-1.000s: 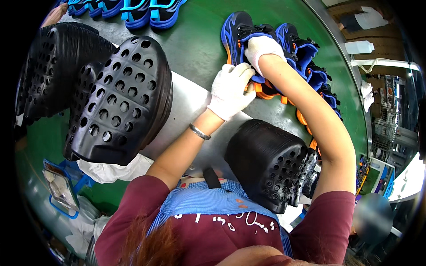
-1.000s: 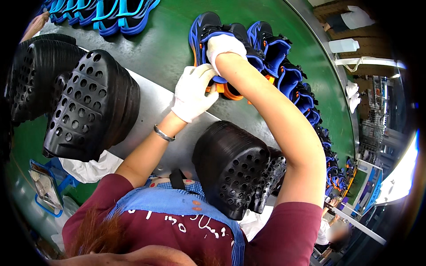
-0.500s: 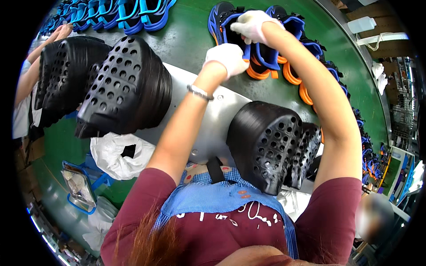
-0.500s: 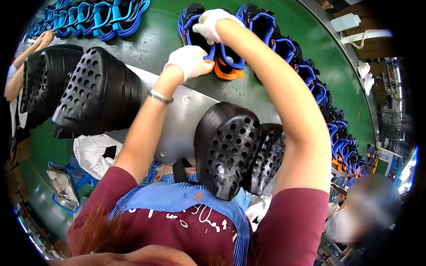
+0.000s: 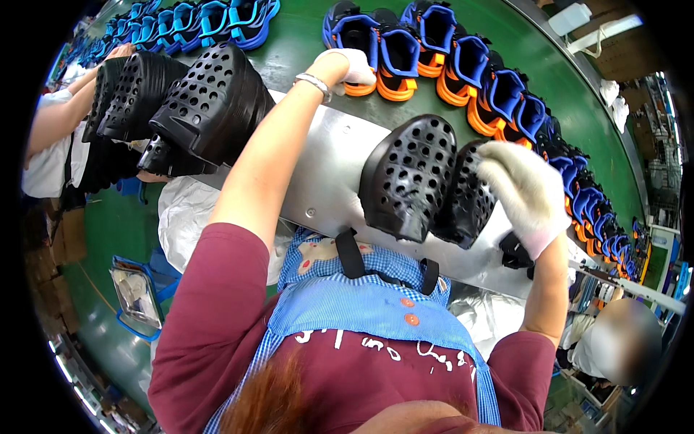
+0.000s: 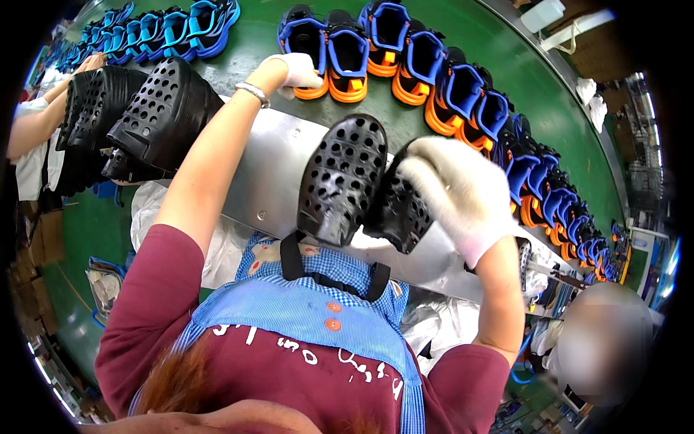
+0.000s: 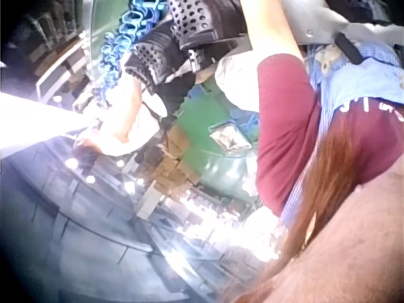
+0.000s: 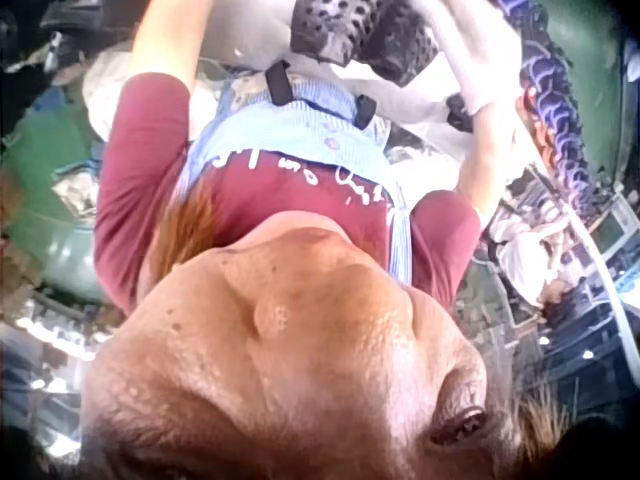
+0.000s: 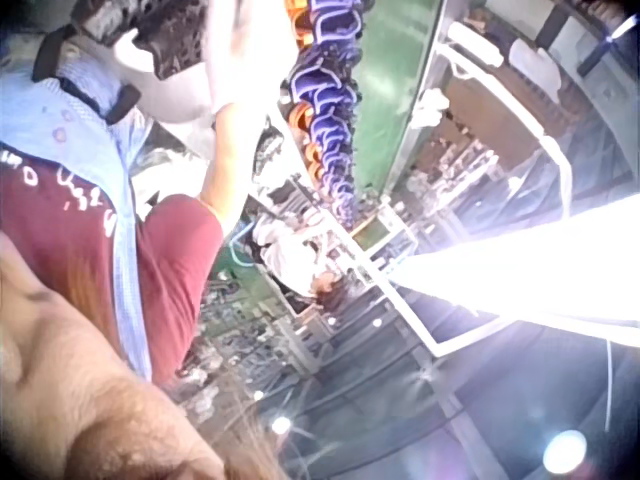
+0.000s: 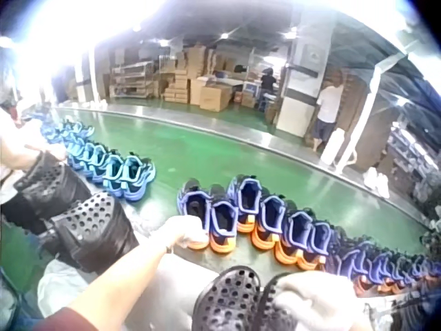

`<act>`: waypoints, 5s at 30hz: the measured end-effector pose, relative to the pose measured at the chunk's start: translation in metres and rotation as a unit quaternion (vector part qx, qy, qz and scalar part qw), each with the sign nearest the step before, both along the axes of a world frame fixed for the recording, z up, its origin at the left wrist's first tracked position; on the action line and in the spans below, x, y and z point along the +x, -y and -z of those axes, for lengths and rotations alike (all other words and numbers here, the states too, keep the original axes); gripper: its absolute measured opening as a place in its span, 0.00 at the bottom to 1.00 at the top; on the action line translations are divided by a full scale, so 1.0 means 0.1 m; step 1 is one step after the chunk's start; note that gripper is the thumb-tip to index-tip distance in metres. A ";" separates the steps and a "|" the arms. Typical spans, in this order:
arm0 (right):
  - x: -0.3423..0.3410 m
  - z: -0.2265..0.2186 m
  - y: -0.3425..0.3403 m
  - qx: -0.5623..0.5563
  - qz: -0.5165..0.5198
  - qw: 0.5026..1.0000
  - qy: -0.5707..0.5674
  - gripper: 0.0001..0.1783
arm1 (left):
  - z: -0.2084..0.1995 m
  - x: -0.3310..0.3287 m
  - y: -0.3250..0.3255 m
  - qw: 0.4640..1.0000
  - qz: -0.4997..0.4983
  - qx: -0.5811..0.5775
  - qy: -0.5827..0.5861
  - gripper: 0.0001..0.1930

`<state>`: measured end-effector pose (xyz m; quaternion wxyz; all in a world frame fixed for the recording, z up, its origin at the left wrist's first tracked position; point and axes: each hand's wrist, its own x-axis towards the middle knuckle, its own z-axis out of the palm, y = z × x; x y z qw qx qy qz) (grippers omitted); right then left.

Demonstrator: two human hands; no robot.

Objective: The person handles several black perforated shoe shells and blue-and-black sneaker bodies on an assembly line. They pick up the black shells, fit them over the blue sneakers, and press them together before placing the assembled items back on the conveyor belt.

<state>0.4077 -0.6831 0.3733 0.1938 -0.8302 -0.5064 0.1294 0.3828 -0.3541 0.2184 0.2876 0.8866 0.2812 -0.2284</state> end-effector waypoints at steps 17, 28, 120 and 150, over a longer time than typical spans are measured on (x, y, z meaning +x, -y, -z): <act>-0.43 0.42 0.60 0.115 0.010 0.984 0.134 0.22 | -0.31 -0.36 0.00 0.901 0.022 0.424 0.090 0.21; -0.34 0.31 0.58 0.049 0.029 0.990 0.128 0.24 | -0.50 -0.36 0.63 0.886 0.052 0.153 0.435 0.21; 0.15 -0.01 -1.35 -0.094 -0.033 0.994 0.044 0.26 | -0.30 -0.68 0.56 0.425 -0.195 -0.711 0.525 0.17; 0.33 0.96 -3.32 -0.283 0.013 0.942 0.180 0.25 | 0.70 -0.44 0.19 0.758 -0.258 0.106 0.590 0.20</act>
